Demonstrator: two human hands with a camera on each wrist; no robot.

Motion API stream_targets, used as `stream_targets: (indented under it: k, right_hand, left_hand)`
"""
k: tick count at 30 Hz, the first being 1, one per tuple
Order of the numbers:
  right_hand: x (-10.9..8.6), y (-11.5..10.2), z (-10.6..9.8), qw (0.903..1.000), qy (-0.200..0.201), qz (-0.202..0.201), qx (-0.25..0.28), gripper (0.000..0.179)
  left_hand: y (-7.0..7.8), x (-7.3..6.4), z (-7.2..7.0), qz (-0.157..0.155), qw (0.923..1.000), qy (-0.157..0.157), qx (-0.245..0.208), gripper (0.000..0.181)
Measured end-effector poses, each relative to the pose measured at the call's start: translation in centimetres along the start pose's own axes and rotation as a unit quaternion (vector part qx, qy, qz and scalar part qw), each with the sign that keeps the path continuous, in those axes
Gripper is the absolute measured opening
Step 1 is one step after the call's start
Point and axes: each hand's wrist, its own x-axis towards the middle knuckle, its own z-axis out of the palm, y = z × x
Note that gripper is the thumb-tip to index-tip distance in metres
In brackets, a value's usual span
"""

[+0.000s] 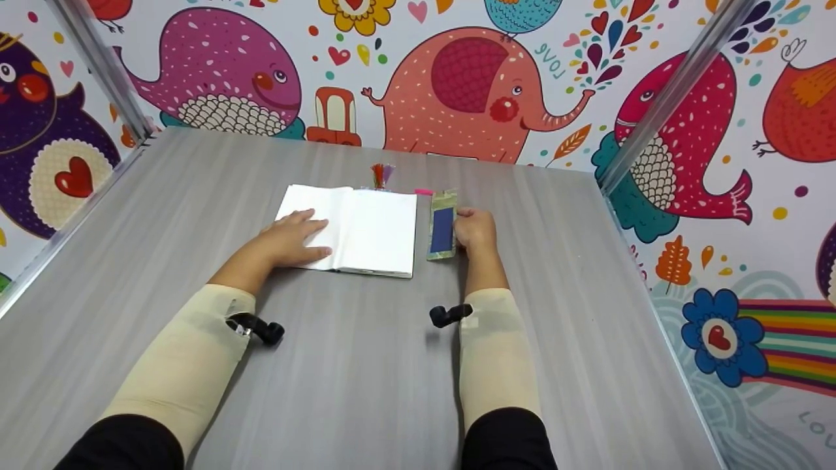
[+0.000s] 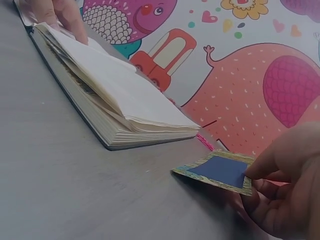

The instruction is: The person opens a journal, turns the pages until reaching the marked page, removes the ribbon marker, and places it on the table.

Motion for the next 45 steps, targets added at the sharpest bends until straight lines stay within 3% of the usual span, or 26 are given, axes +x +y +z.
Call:
stream_targets:
  k: [8,16,27,30,37,45]
  right_hand:
    - [-0.2,-0.2,0.1,0.9955,0.012,-0.026,-0.091,0.044]
    - [-0.2,-0.1,0.2,0.9879,0.012,-0.042,-0.149,0.044]
    - [-0.7,-0.5,0.8,0.9811,0.011,-0.070,-0.180,0.050]
    - [-0.9,-0.6,1.3,0.9766,-0.001,-0.106,-0.187,0.053]
    - [-1.3,-0.5,2.3,0.9488,-0.040,-0.217,-0.226,0.061]
    - [-2.0,-0.6,3.4,0.8953,-0.152,-0.302,-0.290,0.077]
  left_hand:
    - [0.1,-0.1,-0.1,0.000,1.0000,0.000,-0.004,0.080]
    - [0.0,-0.1,-0.1,0.001,1.0000,0.003,-0.003,0.080]
    - [0.1,-0.1,-0.1,-0.007,0.9999,0.000,-0.010,0.079]
    - [0.1,-0.1,-0.1,-0.006,0.9999,0.001,-0.010,0.079]
    - [0.0,-0.1,0.1,-0.003,0.9999,0.006,-0.007,0.080]
    - [0.1,-0.2,-0.1,-0.002,1.0000,0.003,-0.005,0.079]
